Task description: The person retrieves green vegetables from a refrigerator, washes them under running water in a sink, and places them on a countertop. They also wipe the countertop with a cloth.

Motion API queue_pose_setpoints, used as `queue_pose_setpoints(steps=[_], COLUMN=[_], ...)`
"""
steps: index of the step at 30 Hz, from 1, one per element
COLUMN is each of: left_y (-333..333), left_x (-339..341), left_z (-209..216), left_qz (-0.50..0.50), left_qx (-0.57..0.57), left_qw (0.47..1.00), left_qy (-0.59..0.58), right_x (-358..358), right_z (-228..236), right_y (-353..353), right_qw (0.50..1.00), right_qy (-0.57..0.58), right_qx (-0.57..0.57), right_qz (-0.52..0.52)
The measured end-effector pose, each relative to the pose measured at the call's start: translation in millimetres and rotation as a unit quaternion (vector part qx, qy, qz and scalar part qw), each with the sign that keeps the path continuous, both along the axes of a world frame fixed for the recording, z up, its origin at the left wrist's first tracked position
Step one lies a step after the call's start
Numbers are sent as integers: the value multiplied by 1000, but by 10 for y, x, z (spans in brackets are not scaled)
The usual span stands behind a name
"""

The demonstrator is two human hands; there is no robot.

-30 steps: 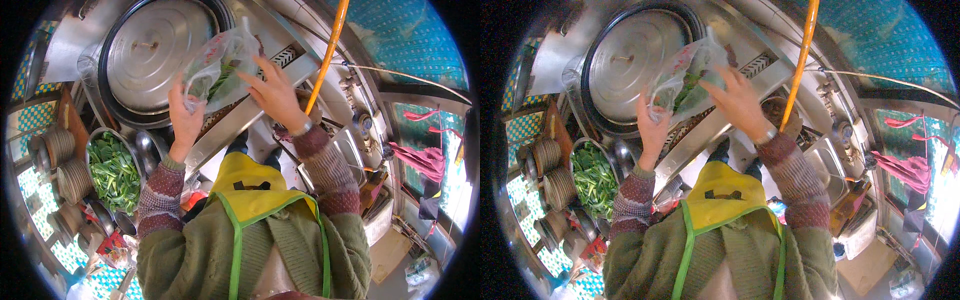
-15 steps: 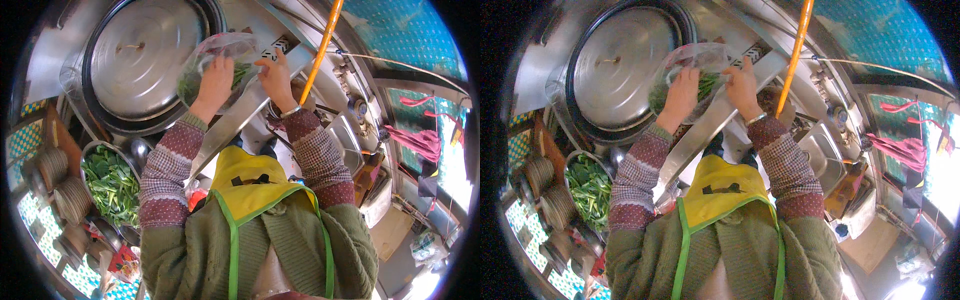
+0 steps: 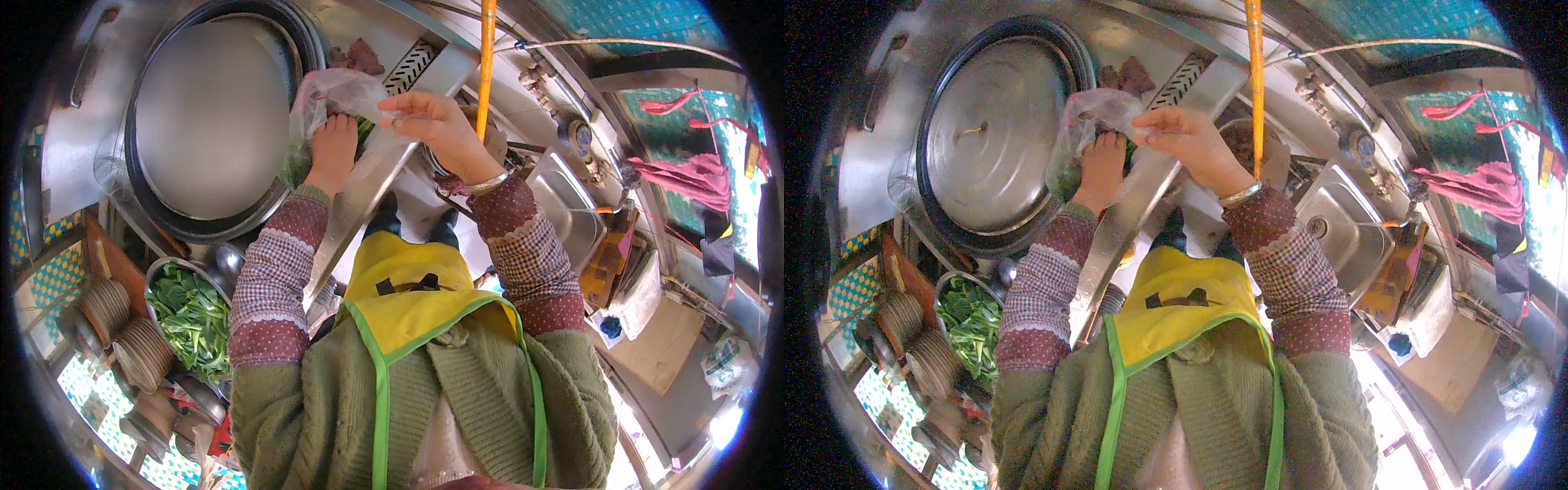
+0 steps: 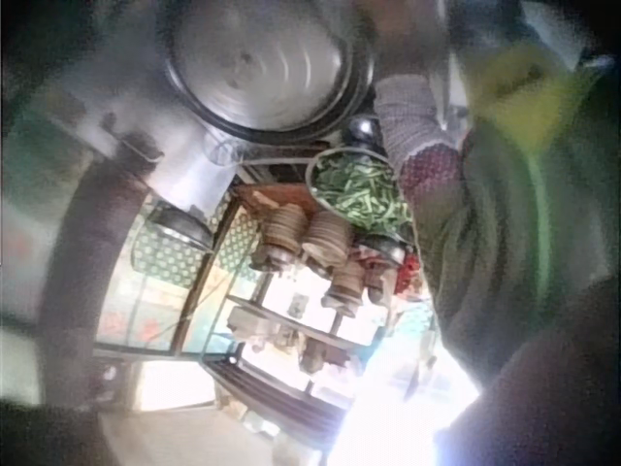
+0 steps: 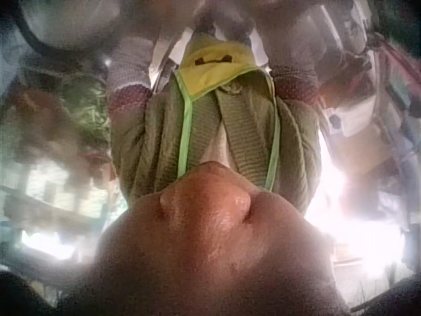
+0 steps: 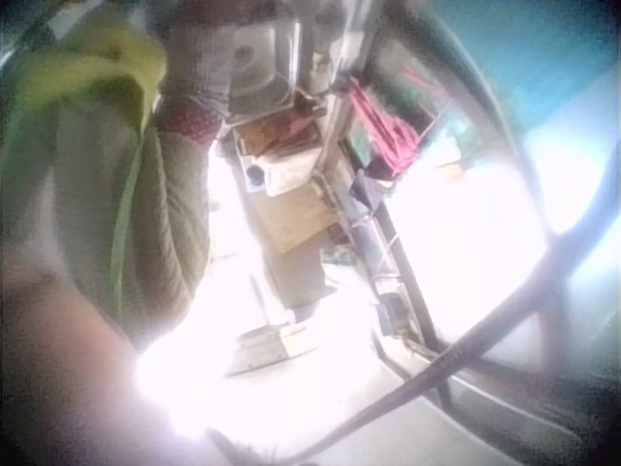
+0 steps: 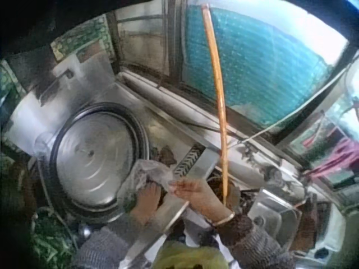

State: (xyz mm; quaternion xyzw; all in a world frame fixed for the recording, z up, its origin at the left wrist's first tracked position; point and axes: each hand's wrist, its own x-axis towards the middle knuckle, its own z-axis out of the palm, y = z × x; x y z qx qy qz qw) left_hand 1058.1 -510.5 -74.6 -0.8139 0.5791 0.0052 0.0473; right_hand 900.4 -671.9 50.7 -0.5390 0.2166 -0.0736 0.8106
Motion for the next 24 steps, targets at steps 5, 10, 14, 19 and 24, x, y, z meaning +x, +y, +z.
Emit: queue_pose_setpoints(steps=[5, 10, 14, 19, 24], left_y=[-98, -111, -20, 81, -206], left_x=[13, 83, 157, -89, -498], left_z=[9, 144, 490, 895, 927], left_qz=[-3, 172, 232, 63, 301], left_qx=[29, 174, 193, 0, 140], left_qw=[999, 914, 816, 756, 562], left_qy=[-43, 322, 494, 651, 757], right_x=[-205, -555, -842, -1053, -1153], right_z=[431, 710, 722, 613, 539], right_y=[113, 53, -163, -274, -306], right_qw=[998, 996, 980, 957, 868], right_qy=[-50, -73, -42, 30, 107], right_qx=[27, -23, -173, -216, -442], right_qz=[-40, -49, -93, -191, -201])
